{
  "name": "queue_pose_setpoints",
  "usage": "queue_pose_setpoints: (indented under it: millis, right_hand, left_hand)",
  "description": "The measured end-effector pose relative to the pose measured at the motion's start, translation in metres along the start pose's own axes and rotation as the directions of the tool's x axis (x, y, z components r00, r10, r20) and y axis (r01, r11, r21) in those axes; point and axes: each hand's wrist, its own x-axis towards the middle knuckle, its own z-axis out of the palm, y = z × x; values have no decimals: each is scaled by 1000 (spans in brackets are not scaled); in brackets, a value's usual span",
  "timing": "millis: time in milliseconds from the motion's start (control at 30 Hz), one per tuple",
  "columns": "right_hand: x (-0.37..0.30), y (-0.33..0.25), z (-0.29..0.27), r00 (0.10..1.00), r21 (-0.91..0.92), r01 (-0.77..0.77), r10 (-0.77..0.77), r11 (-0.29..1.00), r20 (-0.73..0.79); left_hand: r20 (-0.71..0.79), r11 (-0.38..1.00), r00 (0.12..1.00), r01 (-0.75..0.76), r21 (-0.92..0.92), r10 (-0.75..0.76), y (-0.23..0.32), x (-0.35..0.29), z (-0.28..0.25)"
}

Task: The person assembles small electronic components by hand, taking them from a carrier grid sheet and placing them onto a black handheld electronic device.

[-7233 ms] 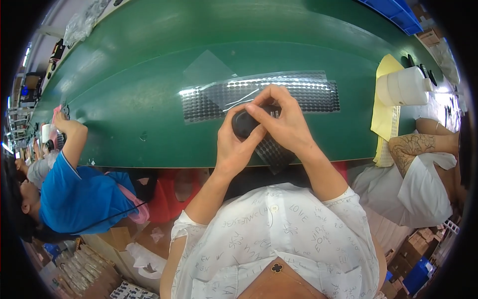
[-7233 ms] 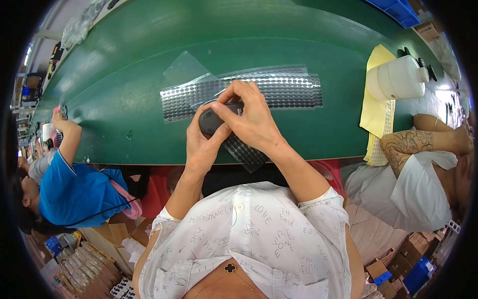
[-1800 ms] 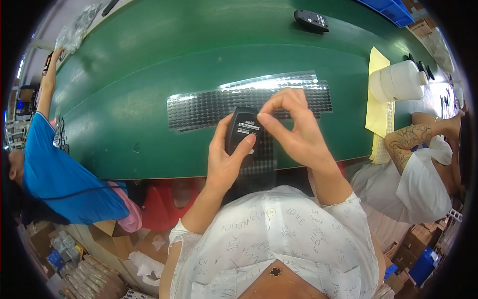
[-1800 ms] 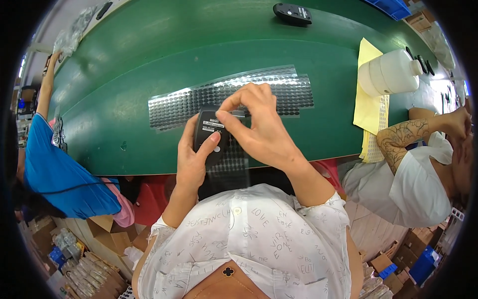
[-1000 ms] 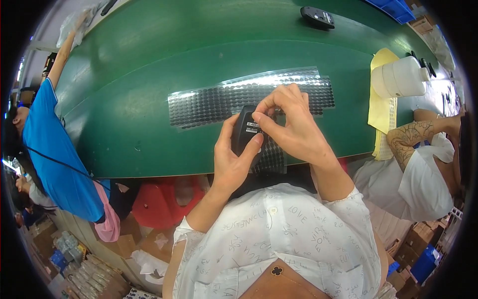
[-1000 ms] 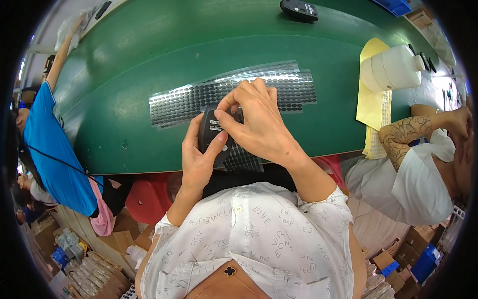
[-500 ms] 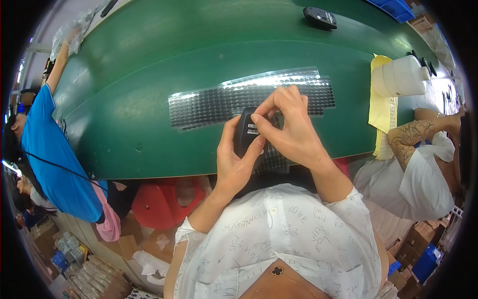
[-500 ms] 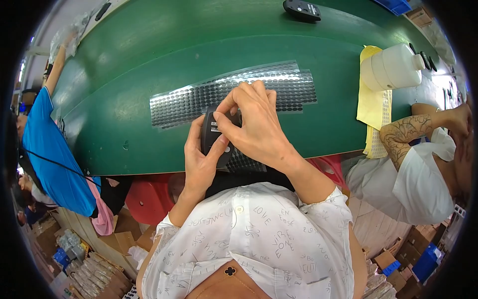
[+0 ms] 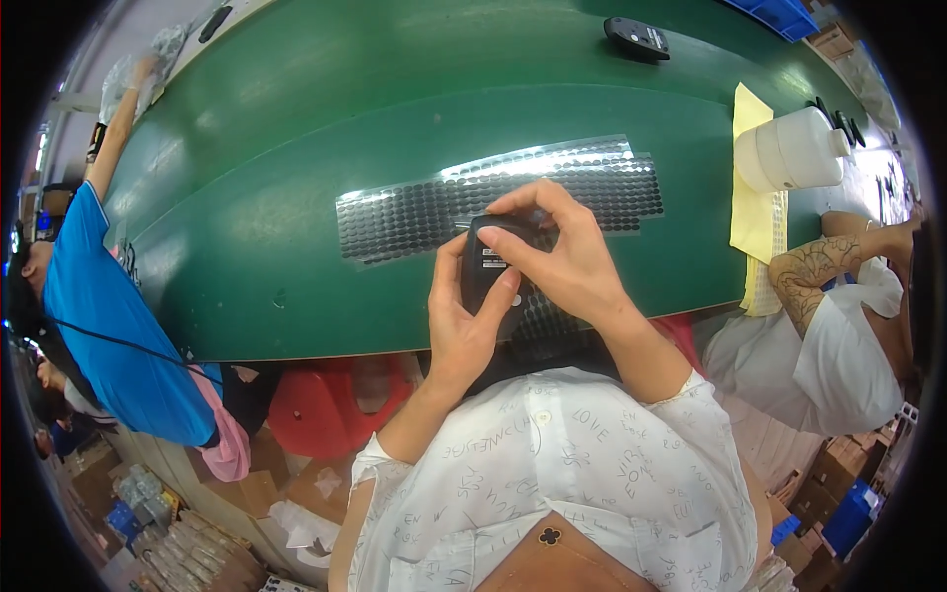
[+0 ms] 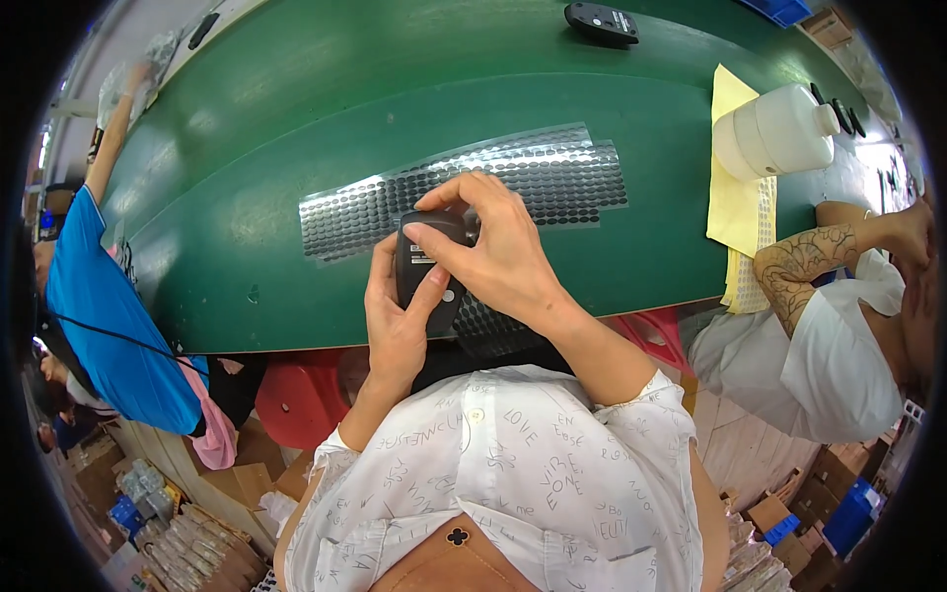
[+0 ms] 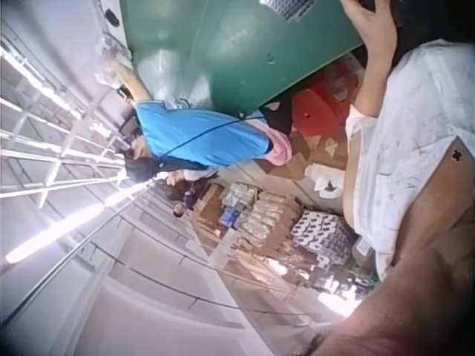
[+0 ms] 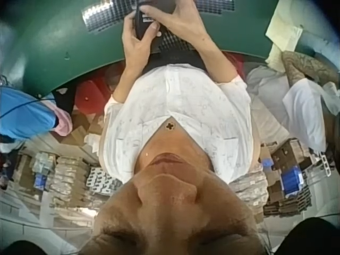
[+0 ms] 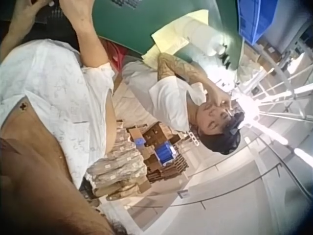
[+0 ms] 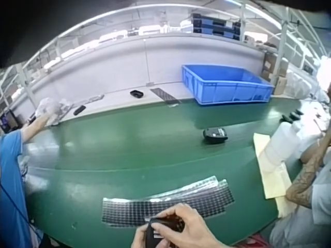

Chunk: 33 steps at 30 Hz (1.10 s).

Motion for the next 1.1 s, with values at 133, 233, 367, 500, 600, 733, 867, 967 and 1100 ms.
queue_pose_setpoints:
  millis: [133,233,367,500,600,733,867,967,1100]
  right_hand:
    - [4,4,-2,998,108,-39,35,993,43]
    - [6,5,-11,998,103,14,-21,995,63]
    - [6,2,-27,933,-146,358,-350,922,78]
    - [5,-9,-37,860,-277,511,-490,814,145]
    - [6,-18,-42,851,-303,524,-482,796,207]
    - [4,-28,-46,881,-337,470,-413,816,230]
    - [1,-32,-48,876,-369,481,-422,796,231]
    - [0,-32,-49,870,-418,492,-427,763,246]
    - [7,-34,-52,838,-401,546,-467,736,283]
  left_hand:
    - [-3,1000,1000,6,9,-6,4,1,0]
    - [81,976,993,103,-190,-89,6,2,-8]
    - [226,980,961,-183,79,161,11,4,-22]
    - [396,863,883,-390,320,252,28,6,-29]
    - [425,803,849,-477,358,314,31,9,-25]
    - [467,727,810,-554,407,355,34,12,-25]
    - [489,688,789,-588,425,372,37,14,-24]
    - [491,684,789,-589,431,370,36,15,-23]
    - [472,705,812,-554,442,342,41,16,-19]
